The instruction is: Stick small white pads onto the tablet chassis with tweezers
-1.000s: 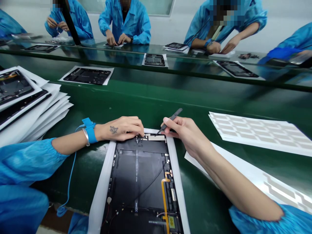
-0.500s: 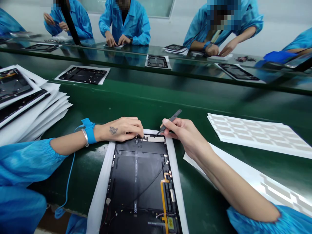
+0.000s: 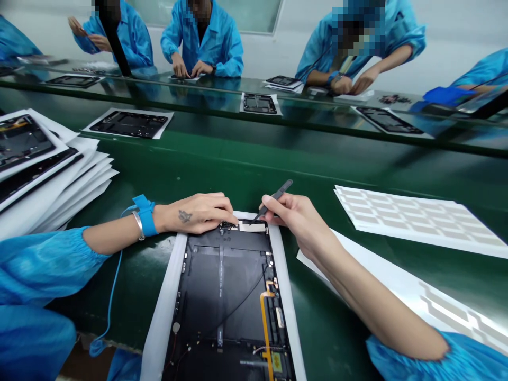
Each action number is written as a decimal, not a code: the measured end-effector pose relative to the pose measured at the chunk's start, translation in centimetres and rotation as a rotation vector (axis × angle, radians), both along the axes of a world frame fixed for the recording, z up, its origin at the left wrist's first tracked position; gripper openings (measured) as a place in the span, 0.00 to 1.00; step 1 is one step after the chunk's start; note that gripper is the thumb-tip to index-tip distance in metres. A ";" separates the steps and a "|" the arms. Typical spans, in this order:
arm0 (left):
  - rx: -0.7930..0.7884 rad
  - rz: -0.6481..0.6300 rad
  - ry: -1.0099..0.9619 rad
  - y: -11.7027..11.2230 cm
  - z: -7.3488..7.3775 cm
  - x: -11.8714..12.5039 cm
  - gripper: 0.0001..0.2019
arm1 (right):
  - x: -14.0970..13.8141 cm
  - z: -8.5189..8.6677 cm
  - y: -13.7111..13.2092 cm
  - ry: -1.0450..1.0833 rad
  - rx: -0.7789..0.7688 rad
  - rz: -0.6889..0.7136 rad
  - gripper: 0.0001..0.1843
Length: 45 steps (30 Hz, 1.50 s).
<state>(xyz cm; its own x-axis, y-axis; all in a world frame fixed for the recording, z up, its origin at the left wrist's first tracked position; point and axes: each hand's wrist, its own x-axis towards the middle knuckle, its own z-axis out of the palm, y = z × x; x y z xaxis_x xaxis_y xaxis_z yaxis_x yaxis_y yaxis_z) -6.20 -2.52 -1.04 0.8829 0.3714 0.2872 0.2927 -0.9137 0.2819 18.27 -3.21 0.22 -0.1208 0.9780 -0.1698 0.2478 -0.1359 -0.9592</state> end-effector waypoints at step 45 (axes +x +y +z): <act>0.197 -0.003 0.079 -0.4 -0.1 0.2 0.13 | 1.1 -0.7 -4.1 -0.198 0.400 0.005 0.19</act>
